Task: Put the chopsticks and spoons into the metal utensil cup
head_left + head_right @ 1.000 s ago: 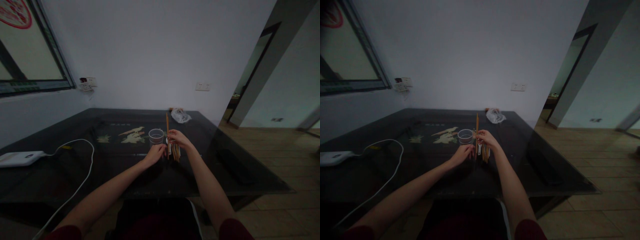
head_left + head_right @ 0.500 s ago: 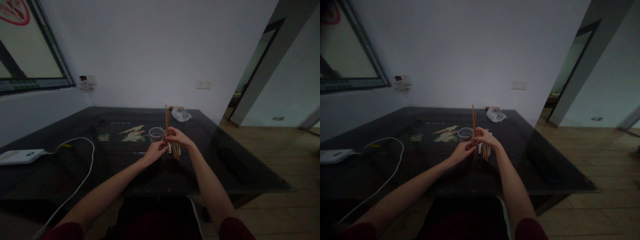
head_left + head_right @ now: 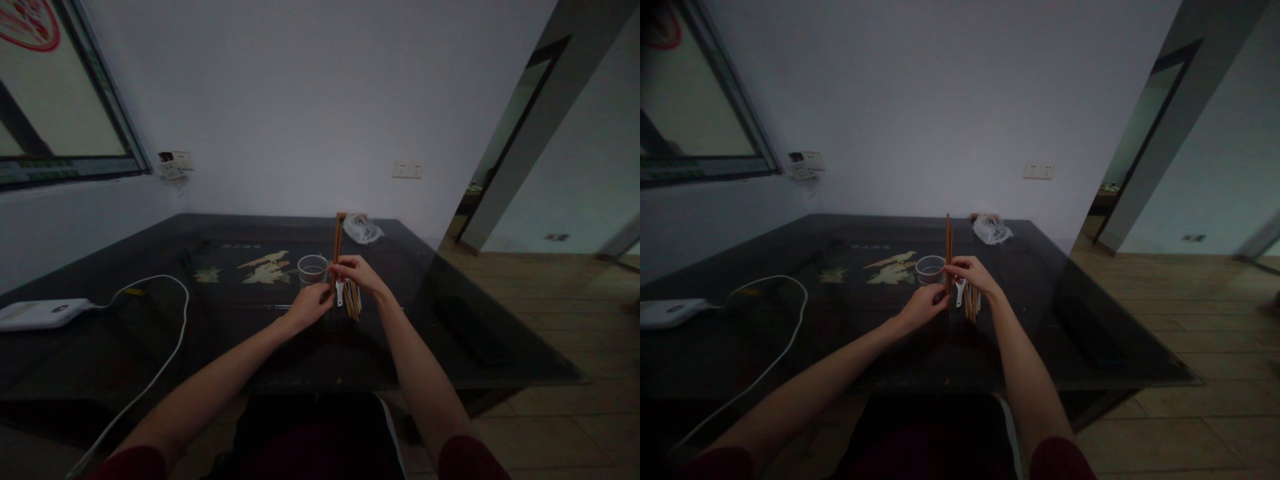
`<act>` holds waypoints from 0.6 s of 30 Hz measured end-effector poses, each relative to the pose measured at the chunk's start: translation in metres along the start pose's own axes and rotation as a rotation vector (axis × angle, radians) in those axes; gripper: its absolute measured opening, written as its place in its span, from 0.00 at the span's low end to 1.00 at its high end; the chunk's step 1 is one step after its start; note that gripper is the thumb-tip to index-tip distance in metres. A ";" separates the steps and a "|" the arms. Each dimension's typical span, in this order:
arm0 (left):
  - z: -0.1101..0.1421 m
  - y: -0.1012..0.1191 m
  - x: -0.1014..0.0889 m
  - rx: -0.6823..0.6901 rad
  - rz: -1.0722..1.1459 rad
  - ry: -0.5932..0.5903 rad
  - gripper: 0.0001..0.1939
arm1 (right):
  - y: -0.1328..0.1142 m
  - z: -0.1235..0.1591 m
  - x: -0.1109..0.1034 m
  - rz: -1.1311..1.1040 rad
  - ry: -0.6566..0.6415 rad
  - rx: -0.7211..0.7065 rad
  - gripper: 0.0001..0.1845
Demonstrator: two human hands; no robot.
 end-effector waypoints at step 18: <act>0.001 -0.013 0.009 -0.102 -0.164 -0.181 0.12 | -0.010 0.000 -0.007 0.046 0.170 -0.065 0.14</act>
Point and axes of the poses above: each hand's wrist, its own z-axis away from the middle knuckle, its own x-axis out of the palm, y = z × x, the point moved 7 cm from there along -z, towards the middle knuckle, and after that the axes turned 3 degrees about -x, right-handed, at the moved point
